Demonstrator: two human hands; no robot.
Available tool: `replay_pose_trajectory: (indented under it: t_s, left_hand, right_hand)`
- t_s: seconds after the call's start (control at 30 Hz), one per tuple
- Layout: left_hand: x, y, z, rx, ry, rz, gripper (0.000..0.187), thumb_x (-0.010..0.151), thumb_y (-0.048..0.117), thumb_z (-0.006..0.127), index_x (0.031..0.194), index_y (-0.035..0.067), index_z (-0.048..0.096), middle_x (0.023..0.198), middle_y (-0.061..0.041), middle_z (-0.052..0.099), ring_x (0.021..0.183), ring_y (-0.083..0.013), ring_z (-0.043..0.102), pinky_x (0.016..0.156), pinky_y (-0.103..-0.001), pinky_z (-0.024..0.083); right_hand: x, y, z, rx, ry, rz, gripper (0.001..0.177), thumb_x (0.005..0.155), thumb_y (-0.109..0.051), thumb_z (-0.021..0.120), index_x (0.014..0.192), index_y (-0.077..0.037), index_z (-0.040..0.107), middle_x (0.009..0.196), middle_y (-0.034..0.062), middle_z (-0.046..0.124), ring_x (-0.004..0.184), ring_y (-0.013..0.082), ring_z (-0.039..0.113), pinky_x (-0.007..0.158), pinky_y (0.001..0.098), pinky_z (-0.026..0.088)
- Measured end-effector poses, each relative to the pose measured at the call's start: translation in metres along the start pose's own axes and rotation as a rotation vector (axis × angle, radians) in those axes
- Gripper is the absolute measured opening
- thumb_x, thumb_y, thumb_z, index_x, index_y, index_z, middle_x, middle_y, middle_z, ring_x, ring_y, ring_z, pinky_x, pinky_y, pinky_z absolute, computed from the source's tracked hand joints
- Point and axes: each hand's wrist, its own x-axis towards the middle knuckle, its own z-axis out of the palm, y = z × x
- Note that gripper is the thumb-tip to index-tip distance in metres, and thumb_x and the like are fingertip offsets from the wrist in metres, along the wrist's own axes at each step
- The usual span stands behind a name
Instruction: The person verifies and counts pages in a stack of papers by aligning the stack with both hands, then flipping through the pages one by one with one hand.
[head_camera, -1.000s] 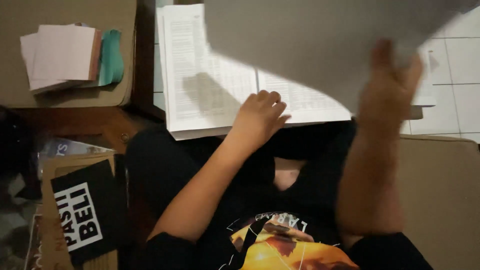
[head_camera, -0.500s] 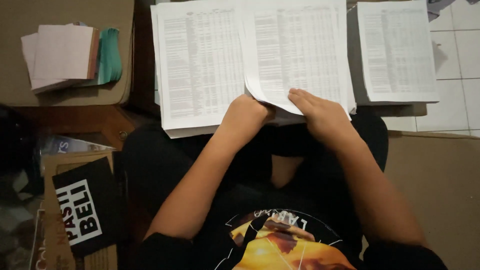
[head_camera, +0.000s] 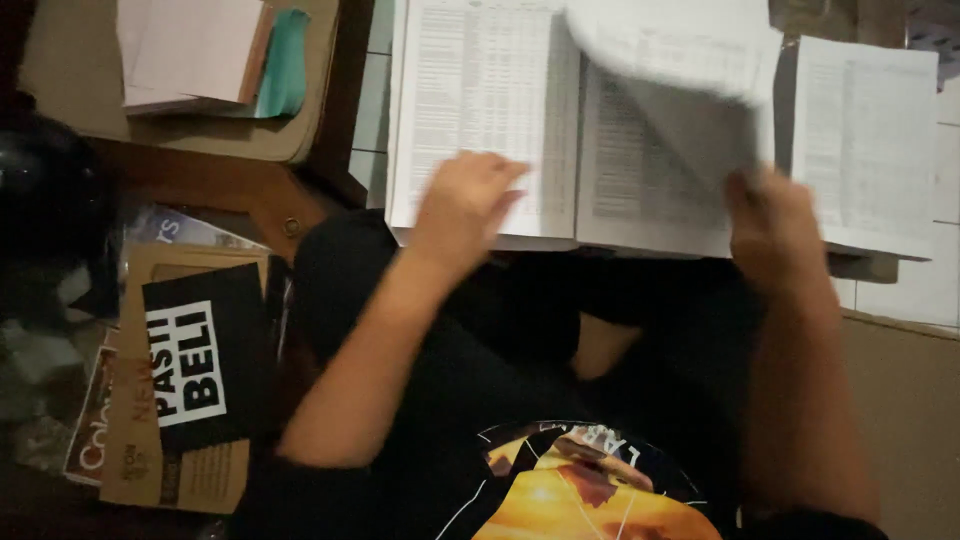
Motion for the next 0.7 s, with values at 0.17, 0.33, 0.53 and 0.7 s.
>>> replay_pose_trajectory:
  t_s: [0.17,0.33,0.53,0.7]
  left_hand:
    - [-0.032,-0.048,-0.04,0.186,-0.308,-0.156,0.046,0.08,0.041,0.088,0.111,0.01,0.074,0.104,-0.008,0.066,0.091,-0.0335,0.063,0.076,-0.045,0.049]
    - [-0.037,-0.046,-0.046,0.096,-0.369,-0.231,0.031,0.081,0.029,0.085,0.105,0.012,0.078,0.101,-0.01,0.072,0.088,-0.0372,0.07,0.076,-0.041,0.054]
    - [-0.06,-0.073,-0.028,0.289,-0.46,-0.221,0.013,0.078,0.029,0.083,0.086,0.019,0.081,0.071,-0.003,0.07,0.072,-0.0277,0.069,0.07,-0.036,0.055]
    - [-0.066,-0.071,-0.029,0.264,0.025,0.104,0.008,0.092,0.024,0.069,0.084,0.025,0.071,0.079,0.011,0.065,0.08,-0.0125,0.06,0.08,-0.031,0.043]
  right_hand:
    - [0.017,-0.141,0.007,-0.092,0.216,-0.299,0.026,0.115,-0.008,0.048,0.131,0.008,0.06,0.094,0.0241,0.067,0.072,0.0344,0.062,0.056,0.0404,0.05]
    - [0.045,-0.157,0.115,-0.128,0.198,-0.55,0.033,0.11,-0.014,0.041,0.137,-0.016,0.058,0.12,0.017,0.074,0.105,0.0406,0.07,0.08,0.0568,0.055]
    - [0.013,-0.184,0.144,-0.355,-0.003,-0.505,0.027,0.102,-0.011,0.047,0.126,-0.015,0.058,0.124,0.0104,0.072,0.1,0.0313,0.075,0.079,0.0428,0.06]
    - [0.016,-0.158,0.174,-0.314,0.141,-0.706,0.038,0.1,-0.015,0.053,0.132,0.006,0.053,0.134,0.0277,0.058,0.125,0.041,0.061,0.105,0.0408,0.05]
